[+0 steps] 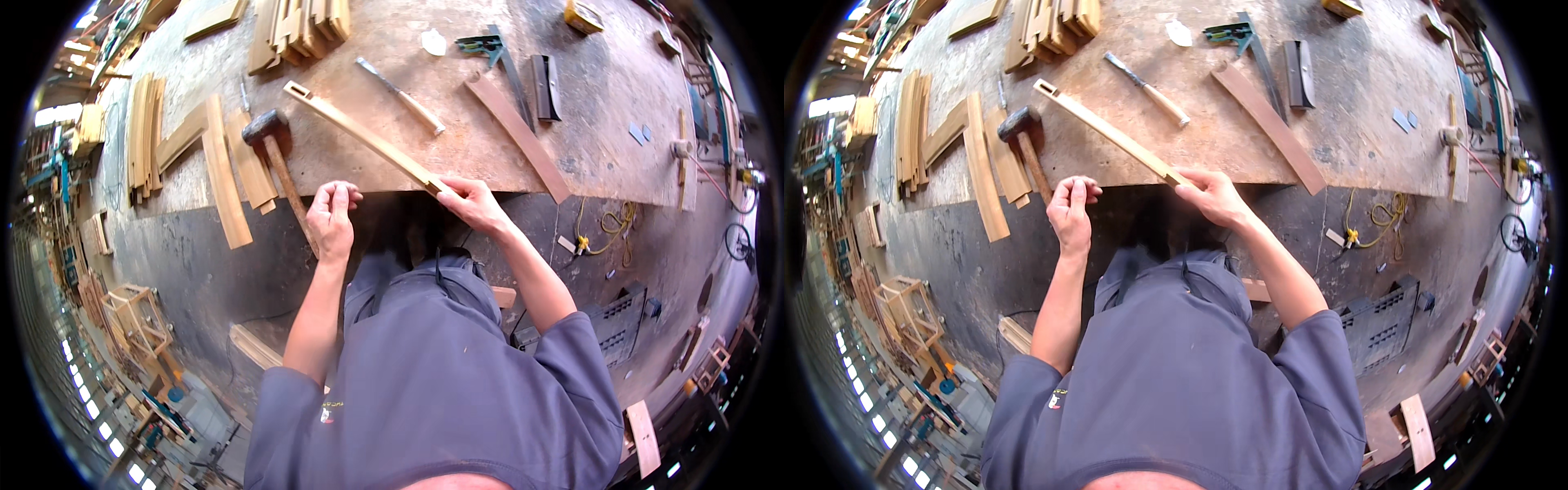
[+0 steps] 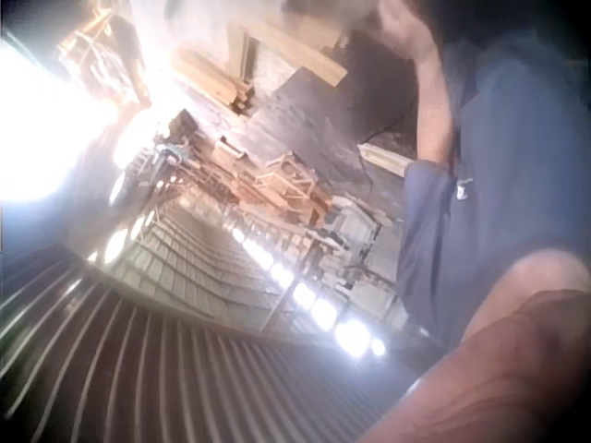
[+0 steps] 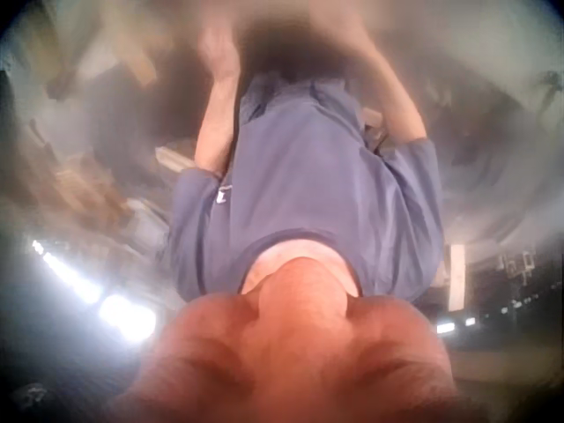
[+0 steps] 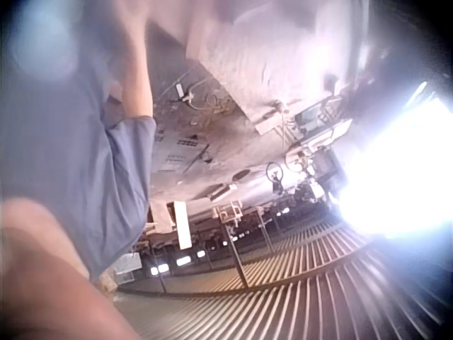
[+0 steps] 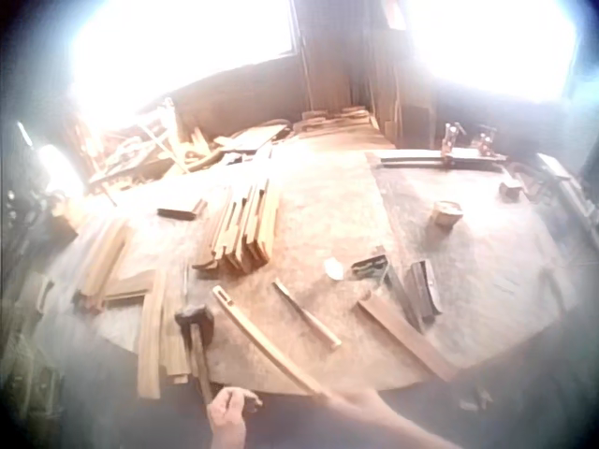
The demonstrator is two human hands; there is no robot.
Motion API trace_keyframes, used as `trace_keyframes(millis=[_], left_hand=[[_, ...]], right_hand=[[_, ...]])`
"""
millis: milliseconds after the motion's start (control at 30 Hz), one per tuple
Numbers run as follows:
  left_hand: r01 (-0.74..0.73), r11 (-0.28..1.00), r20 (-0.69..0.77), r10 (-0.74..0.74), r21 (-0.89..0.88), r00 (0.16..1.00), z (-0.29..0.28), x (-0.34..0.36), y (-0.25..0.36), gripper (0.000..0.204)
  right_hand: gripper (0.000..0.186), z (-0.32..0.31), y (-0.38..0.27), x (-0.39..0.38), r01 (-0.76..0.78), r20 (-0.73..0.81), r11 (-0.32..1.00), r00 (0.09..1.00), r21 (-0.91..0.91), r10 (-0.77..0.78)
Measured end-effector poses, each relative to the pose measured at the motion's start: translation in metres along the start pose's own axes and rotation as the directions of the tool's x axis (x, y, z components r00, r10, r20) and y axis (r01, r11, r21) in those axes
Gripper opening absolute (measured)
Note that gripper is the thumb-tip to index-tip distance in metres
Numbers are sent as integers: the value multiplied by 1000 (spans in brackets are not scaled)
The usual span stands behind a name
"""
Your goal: The person uses a vertical spindle moulder to shape the edges of wooden planks. They then move to a workbench to apply glue to the grooves of the shaped pieces and insert small wooden dowels by hand.
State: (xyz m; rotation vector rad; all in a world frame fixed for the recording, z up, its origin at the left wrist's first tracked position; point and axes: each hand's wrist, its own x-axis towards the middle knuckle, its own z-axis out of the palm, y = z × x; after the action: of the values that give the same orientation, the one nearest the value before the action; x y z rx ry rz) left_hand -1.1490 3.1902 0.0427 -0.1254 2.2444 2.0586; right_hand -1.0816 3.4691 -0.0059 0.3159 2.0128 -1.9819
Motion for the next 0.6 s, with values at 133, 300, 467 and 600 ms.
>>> trace_keyframes(millis=[133, 300, 467, 600], left_hand=[[266, 870, -42, -311, -416, 950, -17, -35, -4, 22], [368, 770, -11, -437, -522, 899, -34, -53, 28, 51], [361, 699, 115, -374, -618, 920, -85, -57, 46, 63], [287, 694, 77, -318, -660, 945, -155, -64, 61, 58]], right_hand=[[51, 23, -44, -15, -304, 246, 914, 939, 269, 240], [53, 66, -72, -28, -326, 299, 847, 931, 420, 210], [60, 126, -107, -34, -501, 502, 667, 838, 551, 215], [65, 204, -124, -27, -586, 623, 667, 749, 461, 227]])
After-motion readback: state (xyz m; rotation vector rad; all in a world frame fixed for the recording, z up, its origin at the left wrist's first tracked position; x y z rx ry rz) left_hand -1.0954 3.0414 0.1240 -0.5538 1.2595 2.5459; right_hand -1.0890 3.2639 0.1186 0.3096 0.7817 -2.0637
